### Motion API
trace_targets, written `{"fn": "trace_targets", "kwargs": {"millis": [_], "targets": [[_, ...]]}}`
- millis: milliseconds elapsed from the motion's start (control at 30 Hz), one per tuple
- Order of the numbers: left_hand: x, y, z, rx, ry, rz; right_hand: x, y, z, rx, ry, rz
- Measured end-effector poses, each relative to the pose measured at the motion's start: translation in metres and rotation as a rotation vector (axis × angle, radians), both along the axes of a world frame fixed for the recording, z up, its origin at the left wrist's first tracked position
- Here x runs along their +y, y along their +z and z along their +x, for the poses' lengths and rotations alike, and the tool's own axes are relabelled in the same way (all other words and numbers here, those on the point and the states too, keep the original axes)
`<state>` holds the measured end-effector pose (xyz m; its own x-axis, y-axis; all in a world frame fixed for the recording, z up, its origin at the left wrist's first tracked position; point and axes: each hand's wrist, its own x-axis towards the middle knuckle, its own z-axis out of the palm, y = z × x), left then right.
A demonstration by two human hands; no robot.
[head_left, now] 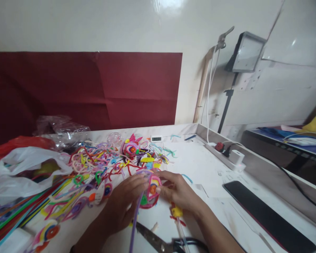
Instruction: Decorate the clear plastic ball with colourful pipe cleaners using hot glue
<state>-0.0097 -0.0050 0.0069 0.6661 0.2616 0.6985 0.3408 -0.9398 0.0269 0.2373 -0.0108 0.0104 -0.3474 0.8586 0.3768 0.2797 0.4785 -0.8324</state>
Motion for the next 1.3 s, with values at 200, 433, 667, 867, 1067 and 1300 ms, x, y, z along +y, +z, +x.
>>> {"fn": "trace_targets", "kwargs": {"millis": [200, 433, 667, 867, 1067, 1300], "targets": [[0.0, -0.002, 0.002, -0.098, 0.01, -0.021, 0.0, -0.002, 0.001, 0.002, 0.0, 0.006], [-0.002, -0.002, 0.003, -0.085, 0.087, -0.046, -0.002, 0.001, 0.0, -0.001, -0.006, -0.007], [-0.004, -0.001, 0.008, -0.177, 0.139, -0.048, -0.002, 0.002, -0.001, -0.003, 0.002, 0.0], [-0.007, 0.004, 0.02, -0.318, 0.228, -0.055, -0.002, -0.001, -0.001, -0.027, -0.004, 0.013], [-0.008, 0.006, 0.026, -0.401, 0.293, -0.203, -0.004, 0.002, -0.002, -0.055, -0.004, 0.037], [-0.007, 0.008, 0.029, -0.451, 0.338, -0.295, -0.005, 0.005, -0.002, -0.094, -0.006, 0.1]]}}
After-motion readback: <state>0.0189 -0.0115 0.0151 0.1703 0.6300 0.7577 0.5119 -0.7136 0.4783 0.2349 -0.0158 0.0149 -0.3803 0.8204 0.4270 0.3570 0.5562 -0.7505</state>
